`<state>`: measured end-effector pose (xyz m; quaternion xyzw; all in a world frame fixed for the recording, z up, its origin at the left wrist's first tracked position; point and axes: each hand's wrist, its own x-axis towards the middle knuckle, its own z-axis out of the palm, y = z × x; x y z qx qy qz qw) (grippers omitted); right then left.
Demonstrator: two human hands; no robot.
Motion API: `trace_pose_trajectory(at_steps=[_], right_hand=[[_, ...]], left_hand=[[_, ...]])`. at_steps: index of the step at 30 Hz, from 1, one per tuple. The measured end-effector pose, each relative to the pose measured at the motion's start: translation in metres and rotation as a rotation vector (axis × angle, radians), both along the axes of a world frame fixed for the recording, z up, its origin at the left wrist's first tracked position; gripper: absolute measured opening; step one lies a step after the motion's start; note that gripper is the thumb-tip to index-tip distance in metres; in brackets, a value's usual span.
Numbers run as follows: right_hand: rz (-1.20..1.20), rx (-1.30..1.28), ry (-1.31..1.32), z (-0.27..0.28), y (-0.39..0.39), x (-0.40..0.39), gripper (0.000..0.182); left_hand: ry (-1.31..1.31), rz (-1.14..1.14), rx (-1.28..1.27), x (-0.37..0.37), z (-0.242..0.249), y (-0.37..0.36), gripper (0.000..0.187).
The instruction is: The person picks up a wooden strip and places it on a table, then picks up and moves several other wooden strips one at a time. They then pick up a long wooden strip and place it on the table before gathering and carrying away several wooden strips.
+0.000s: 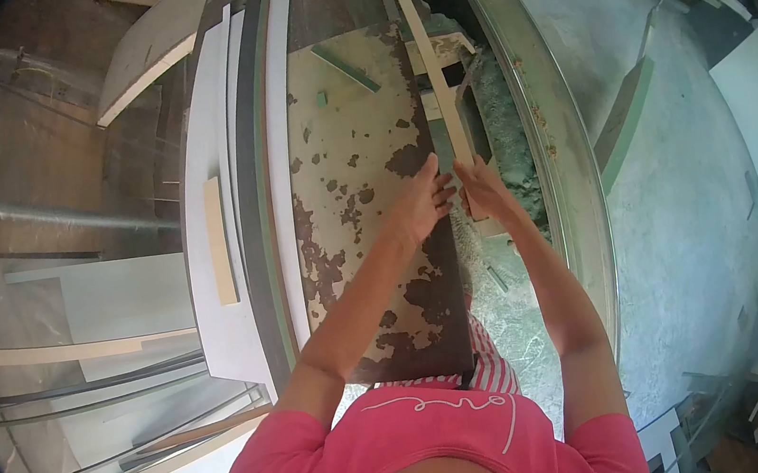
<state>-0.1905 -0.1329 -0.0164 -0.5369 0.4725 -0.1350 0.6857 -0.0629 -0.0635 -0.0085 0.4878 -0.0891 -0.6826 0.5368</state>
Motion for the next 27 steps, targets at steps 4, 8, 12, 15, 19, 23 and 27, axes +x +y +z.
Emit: trace_pose_trajectory(at_steps=[4, 8, 12, 15, 19, 23, 27], right_hand=[[0.008, -0.151, -0.040, -0.032, -0.029, 0.013, 0.036], [-0.016, -0.194, -0.082, -0.032, -0.044, 0.027, 0.040], [-0.004, -0.105, -0.081, -0.017, -0.056, 0.036, 0.044], [0.000, -0.144, -0.072, -0.030, -0.077, 0.044, 0.045], [0.007, -0.251, 0.045, -0.059, -0.112, 0.059, 0.046], [0.030, -0.279, 0.047, -0.059, -0.129, 0.070, 0.059], [0.049, -0.198, 0.102, -0.045, -0.143, 0.081, 0.059]], left_hand=[[0.016, -0.046, 0.038, -0.015, -0.005, 0.011, 0.059], [0.125, -0.039, 0.131, -0.027, -0.020, 0.010, 0.039], [0.198, -0.046, 0.057, -0.024, -0.030, -0.008, 0.030], [0.243, -0.015, 0.017, -0.020, -0.024, -0.024, 0.027], [0.183, 0.040, 0.068, -0.017, -0.016, -0.049, 0.024], [0.179, 0.053, 0.113, -0.009, -0.013, -0.075, 0.023], [0.194, 0.064, 0.124, 0.002, -0.019, -0.095, 0.021]])
